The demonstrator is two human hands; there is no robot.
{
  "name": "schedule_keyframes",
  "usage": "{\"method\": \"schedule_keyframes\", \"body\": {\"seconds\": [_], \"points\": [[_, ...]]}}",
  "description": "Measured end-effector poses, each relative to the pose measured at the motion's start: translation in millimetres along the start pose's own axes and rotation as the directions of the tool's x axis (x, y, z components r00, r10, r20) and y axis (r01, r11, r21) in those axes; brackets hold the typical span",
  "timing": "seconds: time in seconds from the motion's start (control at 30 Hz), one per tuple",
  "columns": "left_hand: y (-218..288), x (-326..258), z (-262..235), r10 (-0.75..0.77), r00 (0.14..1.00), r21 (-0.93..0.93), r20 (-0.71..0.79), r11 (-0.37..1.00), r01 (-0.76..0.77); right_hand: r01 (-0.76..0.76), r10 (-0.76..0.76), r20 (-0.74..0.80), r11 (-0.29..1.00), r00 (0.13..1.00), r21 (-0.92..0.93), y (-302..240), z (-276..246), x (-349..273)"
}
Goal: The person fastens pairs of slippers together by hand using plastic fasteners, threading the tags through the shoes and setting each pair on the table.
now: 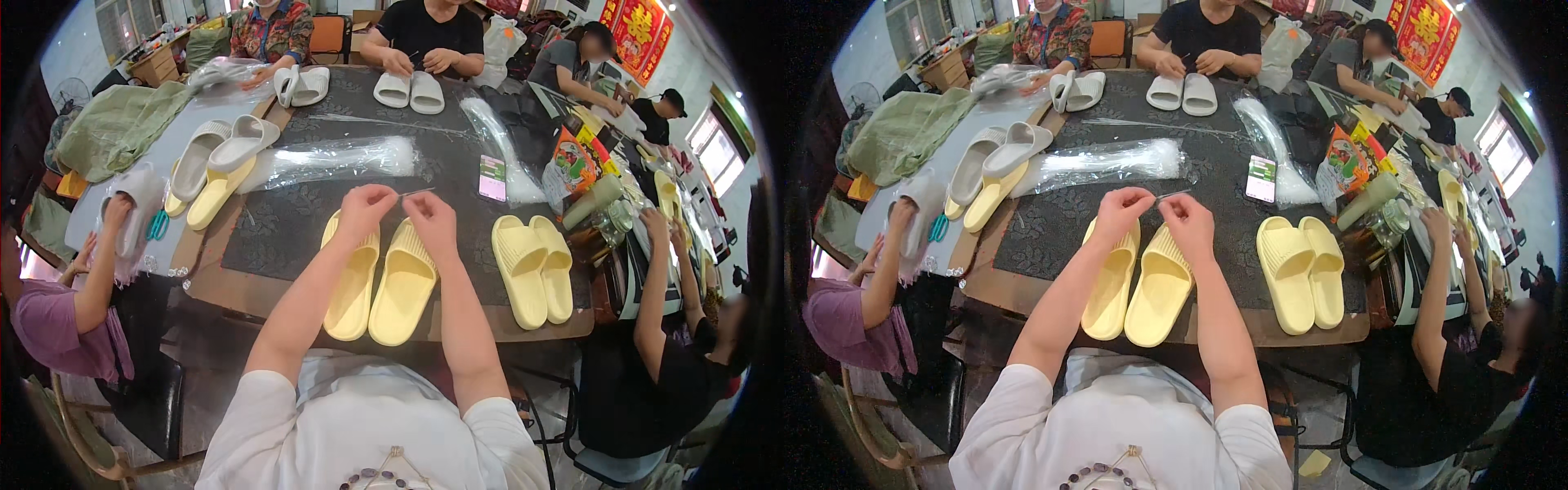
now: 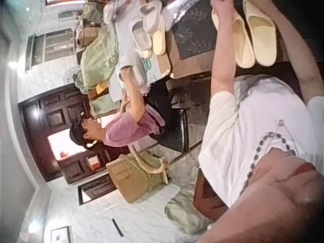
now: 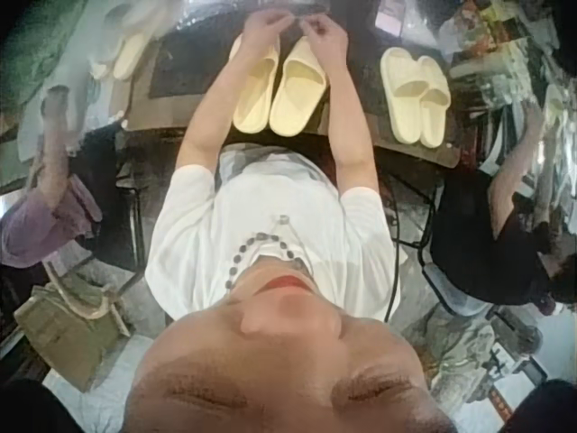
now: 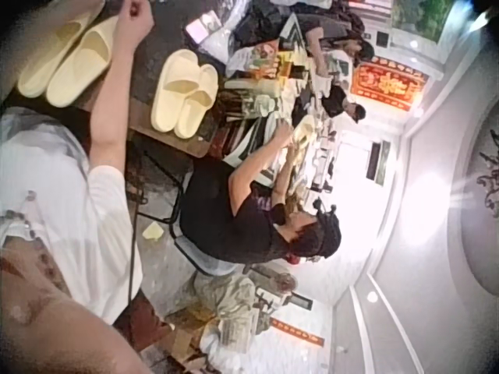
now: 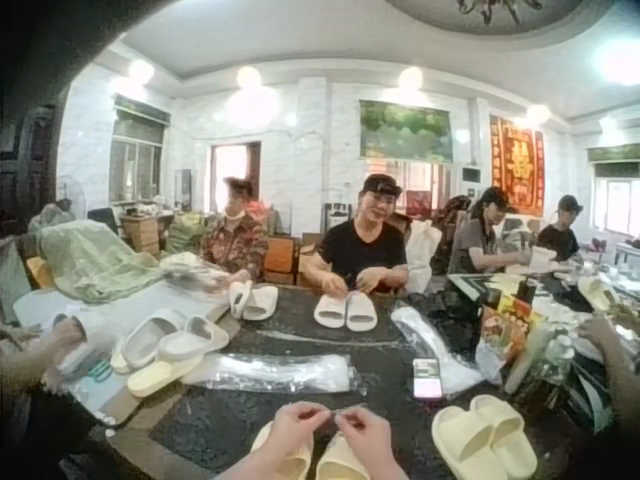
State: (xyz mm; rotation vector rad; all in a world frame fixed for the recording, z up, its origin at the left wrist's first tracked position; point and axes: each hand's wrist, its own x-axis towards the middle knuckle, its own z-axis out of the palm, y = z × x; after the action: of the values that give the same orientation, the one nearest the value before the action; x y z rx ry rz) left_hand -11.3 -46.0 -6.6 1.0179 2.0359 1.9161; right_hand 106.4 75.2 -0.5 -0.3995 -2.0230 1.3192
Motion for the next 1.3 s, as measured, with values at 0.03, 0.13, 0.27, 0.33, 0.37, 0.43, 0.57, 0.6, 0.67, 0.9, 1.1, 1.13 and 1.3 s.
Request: {"method": "schedule_keyframes", "body": {"seconds": [0.03, 0.13, 0.27, 0.33, 0.37, 0.43, 0.57, 0.6, 0.67, 0.9, 1.1, 1.13, 1.3], "points": [[0, 0, 0, 0.011, 0.999, 0.057, 0.045, 0.998, -0.014, 0.017, -0.017, -0.001, 1.0, 1.0, -0.009, 0, 1, 0], [2, 0, -2, -0.004, 1.0, 0.027, -0.02, 1.0, 0.005, -0.049, 0.062, -0.125, 0.994, 0.99, 0.102, -2, 2, 0], [5, 0, -3, -0.066, 0.998, -0.02, 0.019, 0.998, 0.067, -0.085, 0.097, -0.145, 0.993, 0.985, 0.081, -4, 0, 0], [6, -2, -1, -0.026, 0.998, 0.023, 0.052, 0.999, 0.025, 0.001, -0.002, -0.06, 1.0, 0.998, -0.029, -4, -1, -1], [6, -3, 0, -0.018, 0.995, 0.066, 0.096, 0.998, 0.012, 0.067, -0.063, 0.039, 0.992, 0.997, -0.111, -4, -2, -1], [6, -2, 0, -0.02, 0.999, 0.013, 0.043, 1.0, 0.019, 0.034, -0.032, 0.023, 0.997, 0.999, -0.076, -3, -2, 0], [7, 1, -5, -0.104, 0.994, -0.149, -0.015, 0.984, 0.101, -0.106, 0.111, -0.145, 0.993, 0.983, 0.041, -8, -5, 1], [7, 1, -6, -0.133, 0.991, -0.159, -0.035, 0.979, 0.125, -0.064, 0.061, -0.168, 0.998, 0.984, -0.015, -12, -5, 0], [8, 1, -8, -0.156, 0.986, -0.168, -0.054, 0.975, 0.145, -0.019, 0.005, -0.192, 0.997, 0.981, -0.071, -23, -7, -3], [10, 3, -14, -0.266, 0.959, -0.308, -0.093, 0.924, 0.227, 0.081, -0.095, -0.029, 0.948, 0.995, -0.307, -72, -20, -55], [5, 3, -8, -0.224, 0.968, -0.337, -0.108, 0.925, 0.177, 0.071, 0.103, 0.213, 0.733, 0.972, -0.677, -74, -12, -106], [4, 3, -8, -0.212, 0.97, -0.338, -0.118, 0.927, 0.162, 0.063, 0.145, 0.221, 0.687, 0.964, -0.724, -71, -5, -105], [4, 4, -12, -0.203, 0.971, -0.343, -0.127, 0.927, 0.149, 0.114, 0.039, 0.202, 0.716, 0.979, -0.689, -54, 35, -91]]}}
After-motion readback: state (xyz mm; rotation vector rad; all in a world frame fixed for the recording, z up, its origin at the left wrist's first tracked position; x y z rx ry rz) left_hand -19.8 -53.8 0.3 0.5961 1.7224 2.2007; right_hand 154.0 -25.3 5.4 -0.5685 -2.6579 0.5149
